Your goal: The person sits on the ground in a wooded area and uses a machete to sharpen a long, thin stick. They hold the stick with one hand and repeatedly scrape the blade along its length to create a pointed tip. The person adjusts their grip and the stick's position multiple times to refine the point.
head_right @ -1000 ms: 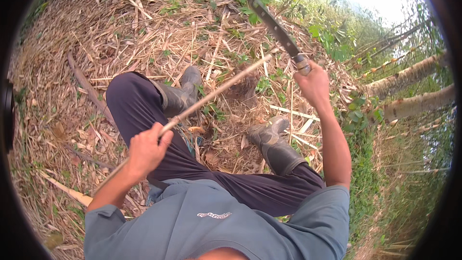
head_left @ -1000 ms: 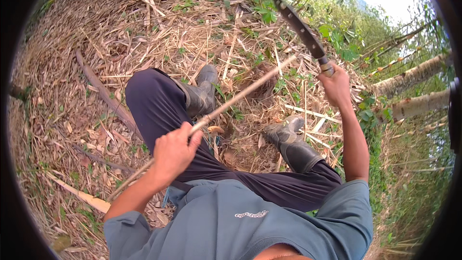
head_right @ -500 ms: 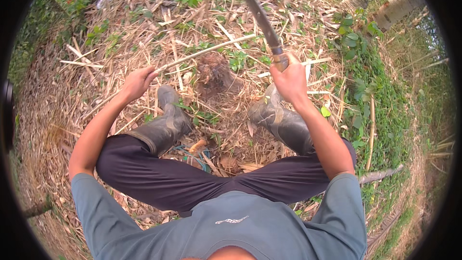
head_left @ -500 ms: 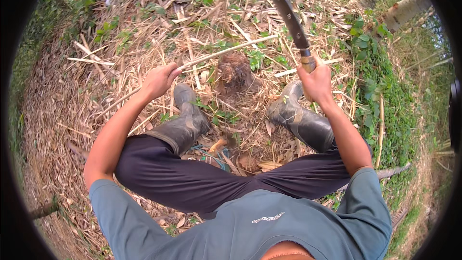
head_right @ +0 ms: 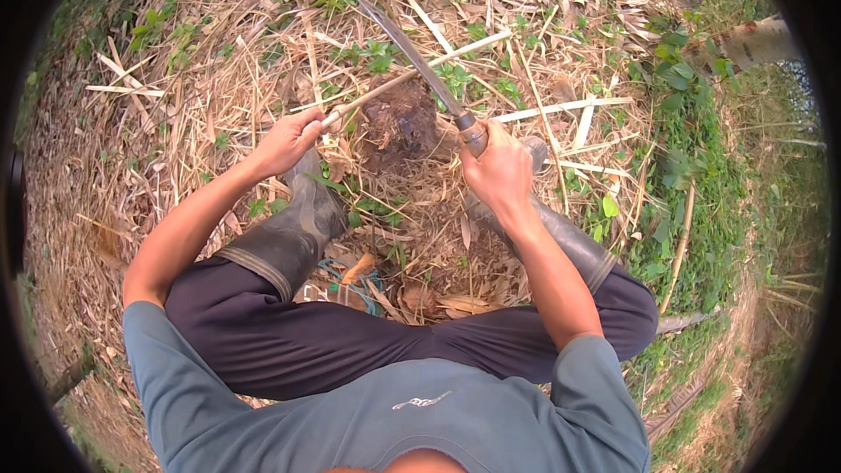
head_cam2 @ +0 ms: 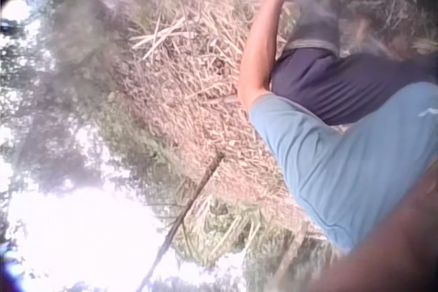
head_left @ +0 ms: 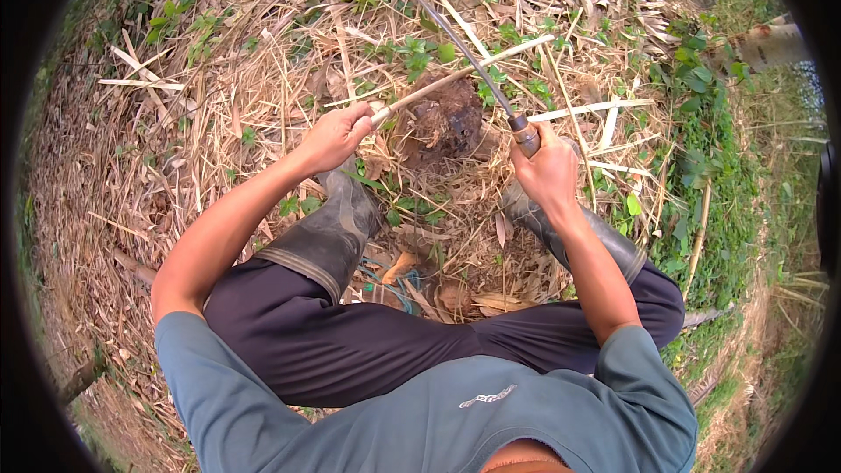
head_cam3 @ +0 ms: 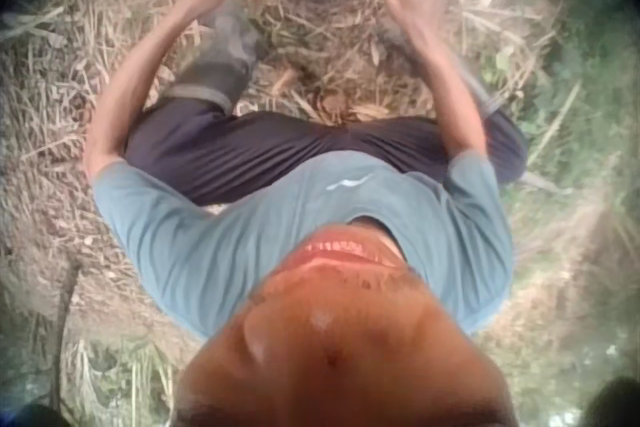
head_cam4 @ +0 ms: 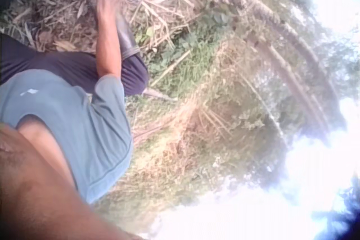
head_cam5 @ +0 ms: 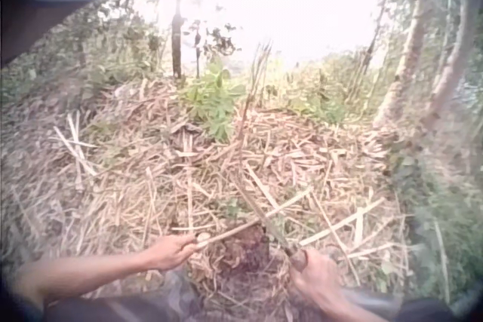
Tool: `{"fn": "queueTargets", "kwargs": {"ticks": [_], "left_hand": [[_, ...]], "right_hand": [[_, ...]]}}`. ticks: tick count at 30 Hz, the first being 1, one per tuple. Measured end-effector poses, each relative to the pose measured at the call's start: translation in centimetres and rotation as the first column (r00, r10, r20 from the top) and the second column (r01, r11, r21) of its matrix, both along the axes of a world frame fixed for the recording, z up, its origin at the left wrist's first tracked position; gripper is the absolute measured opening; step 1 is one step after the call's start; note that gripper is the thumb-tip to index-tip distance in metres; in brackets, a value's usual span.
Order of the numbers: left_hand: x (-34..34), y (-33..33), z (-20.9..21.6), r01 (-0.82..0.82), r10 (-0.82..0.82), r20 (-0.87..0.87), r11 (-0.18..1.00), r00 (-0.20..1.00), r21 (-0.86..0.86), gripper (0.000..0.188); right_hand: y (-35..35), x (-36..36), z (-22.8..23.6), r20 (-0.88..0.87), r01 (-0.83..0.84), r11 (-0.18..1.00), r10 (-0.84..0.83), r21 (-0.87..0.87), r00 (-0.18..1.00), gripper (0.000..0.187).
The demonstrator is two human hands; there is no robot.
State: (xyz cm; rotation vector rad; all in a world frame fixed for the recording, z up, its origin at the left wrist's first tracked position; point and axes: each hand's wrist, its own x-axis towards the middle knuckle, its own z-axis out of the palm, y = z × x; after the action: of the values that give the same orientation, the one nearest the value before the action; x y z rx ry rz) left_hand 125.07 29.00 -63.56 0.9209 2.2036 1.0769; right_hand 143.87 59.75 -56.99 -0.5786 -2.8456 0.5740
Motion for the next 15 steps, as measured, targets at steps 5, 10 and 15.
{"fn": "queueTargets", "kwargs": {"ticks": [5,10,15], "left_hand": [[0.8,1.6,1.1,0.008,-0.009,-0.064,1.000,0.998,-0.020,0.036],[1.1,4.1,1.6,0.013,-0.024,-0.098,0.993,0.995,-0.114,0.043],[2.2,6.9,2.5,-0.042,0.013,-0.205,0.990,0.979,-0.138,0.042]], "right_hand": [[-0.3,0.1,0.7,-0.034,-0.025,1.000,0.025,-0.005,0.999,0.033],[-0.4,0.8,0.2,0.052,-0.005,1.000,0.006,-0.010,0.999,0.028],[-1.3,1.7,0.9,-0.062,-0.043,0.997,0.039,-0.063,0.997,0.027]]}}
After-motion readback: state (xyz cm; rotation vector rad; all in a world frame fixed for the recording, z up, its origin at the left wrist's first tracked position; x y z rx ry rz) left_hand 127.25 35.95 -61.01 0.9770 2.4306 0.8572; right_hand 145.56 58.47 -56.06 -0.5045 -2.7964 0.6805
